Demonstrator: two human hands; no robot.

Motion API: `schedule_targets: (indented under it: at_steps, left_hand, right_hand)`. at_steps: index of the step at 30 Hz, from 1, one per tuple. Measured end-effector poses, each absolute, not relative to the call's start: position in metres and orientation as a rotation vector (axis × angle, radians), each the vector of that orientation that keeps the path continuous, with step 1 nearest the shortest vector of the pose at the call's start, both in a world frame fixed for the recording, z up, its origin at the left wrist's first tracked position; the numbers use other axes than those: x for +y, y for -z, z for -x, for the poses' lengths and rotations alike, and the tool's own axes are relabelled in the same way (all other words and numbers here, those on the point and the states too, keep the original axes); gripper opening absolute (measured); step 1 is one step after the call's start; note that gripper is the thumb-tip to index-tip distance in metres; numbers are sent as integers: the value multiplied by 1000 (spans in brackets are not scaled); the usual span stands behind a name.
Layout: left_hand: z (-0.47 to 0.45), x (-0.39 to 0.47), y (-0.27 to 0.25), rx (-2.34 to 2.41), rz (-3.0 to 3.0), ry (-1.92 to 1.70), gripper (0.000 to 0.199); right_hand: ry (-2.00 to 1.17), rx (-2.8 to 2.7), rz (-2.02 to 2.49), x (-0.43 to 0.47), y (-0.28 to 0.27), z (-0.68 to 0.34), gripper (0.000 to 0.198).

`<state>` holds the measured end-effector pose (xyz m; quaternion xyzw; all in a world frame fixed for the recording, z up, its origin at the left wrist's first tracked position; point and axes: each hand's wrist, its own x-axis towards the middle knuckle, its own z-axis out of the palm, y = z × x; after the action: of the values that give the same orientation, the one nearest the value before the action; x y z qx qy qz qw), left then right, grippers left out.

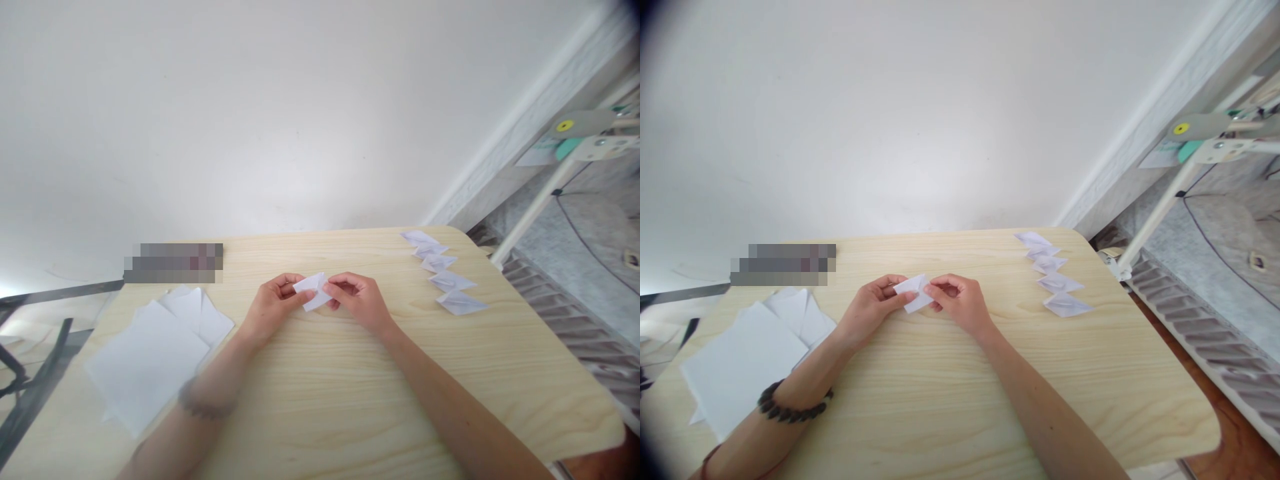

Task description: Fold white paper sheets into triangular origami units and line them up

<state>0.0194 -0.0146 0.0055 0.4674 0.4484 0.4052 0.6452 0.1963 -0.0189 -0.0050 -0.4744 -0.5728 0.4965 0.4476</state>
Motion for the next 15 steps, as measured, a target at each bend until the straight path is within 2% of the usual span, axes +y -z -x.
schedule_targets:
  at_steps: [3,6,12,15]
  left_hand:
    - [-20,-15,-6,995,-1081,-933,21]
    - [-19,-17,-10,993,-1163,-867,20]
    - [-20,-18,-13,998,-1193,-872,41]
    - [-21,-18,-9,1010,-1174,-915,42]
  right_hand:
    - [-1242,-1467,1118,-21,5,-195,26]
    - [-1255,-1550,1072,-22,3,-196,25]
    - [-1380,-1431,1067,-20,5,-198,24]
    - [-1403,-1391,1050,-18,6,-198,26]
